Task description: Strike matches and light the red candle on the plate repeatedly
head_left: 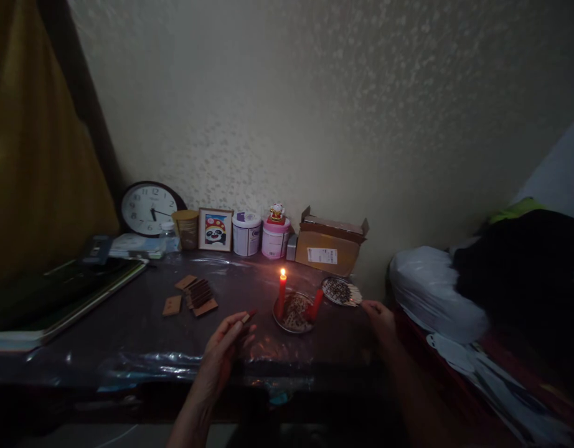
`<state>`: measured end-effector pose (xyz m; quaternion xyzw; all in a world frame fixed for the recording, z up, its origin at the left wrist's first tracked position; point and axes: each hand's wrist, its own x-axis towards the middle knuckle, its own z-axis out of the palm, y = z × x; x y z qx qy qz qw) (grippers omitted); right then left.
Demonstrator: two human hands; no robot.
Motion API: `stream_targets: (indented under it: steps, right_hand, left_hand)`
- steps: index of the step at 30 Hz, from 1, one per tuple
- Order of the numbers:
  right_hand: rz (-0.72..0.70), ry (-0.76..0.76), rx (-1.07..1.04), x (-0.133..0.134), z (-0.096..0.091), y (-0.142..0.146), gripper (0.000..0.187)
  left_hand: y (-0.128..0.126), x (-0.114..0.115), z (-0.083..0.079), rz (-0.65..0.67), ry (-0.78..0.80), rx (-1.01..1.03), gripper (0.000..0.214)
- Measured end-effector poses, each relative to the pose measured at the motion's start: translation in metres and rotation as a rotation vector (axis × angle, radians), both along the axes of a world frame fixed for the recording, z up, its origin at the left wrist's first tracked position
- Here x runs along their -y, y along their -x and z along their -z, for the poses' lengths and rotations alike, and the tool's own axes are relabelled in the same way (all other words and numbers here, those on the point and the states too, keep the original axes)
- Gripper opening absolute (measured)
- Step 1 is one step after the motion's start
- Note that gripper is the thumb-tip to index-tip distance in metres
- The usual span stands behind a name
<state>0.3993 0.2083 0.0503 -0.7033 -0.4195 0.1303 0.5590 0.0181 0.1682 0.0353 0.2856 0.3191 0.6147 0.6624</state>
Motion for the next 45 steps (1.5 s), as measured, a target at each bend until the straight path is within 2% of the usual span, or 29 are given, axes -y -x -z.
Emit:
stream_targets:
  steps: [12, 21, 30, 36, 40, 42, 45]
  right_hand:
    - [0.023, 0.063, 0.132, -0.021, 0.022, -0.003, 0.029]
    - [0.038, 0.116, 0.165, -0.027, 0.028, -0.007, 0.031]
    - [0.07, 0.072, 0.137, -0.025, 0.023, -0.003, 0.03]
    - [0.114, -0.005, 0.092, -0.011, 0.001, 0.004, 0.032]
    - [0.089, -0.073, 0.061, 0.011, -0.019, 0.029, 0.036]
    - [0.006, -0.105, 0.048, 0.025, -0.025, 0.057, 0.035]
    - [-0.137, -0.137, 0.036, 0.046, -0.026, 0.115, 0.033]
  left_hand:
    - [0.001, 0.001, -0.001, -0.002, 0.014, -0.006, 0.029]
    - [0.0, 0.0, -0.001, 0.016, -0.003, -0.013, 0.029]
    - [-0.001, 0.001, 0.001, 0.015, 0.017, -0.005, 0.033]
    - [-0.001, -0.002, 0.004, 0.027, 0.022, 0.009, 0.03]
    - [-0.002, 0.0, 0.003, 0.032, 0.027, 0.009, 0.029]
    - [-0.003, 0.001, 0.003, 0.037, 0.035, 0.01, 0.03]
    - [-0.005, 0.002, 0.004, 0.049, 0.041, 0.033, 0.031]
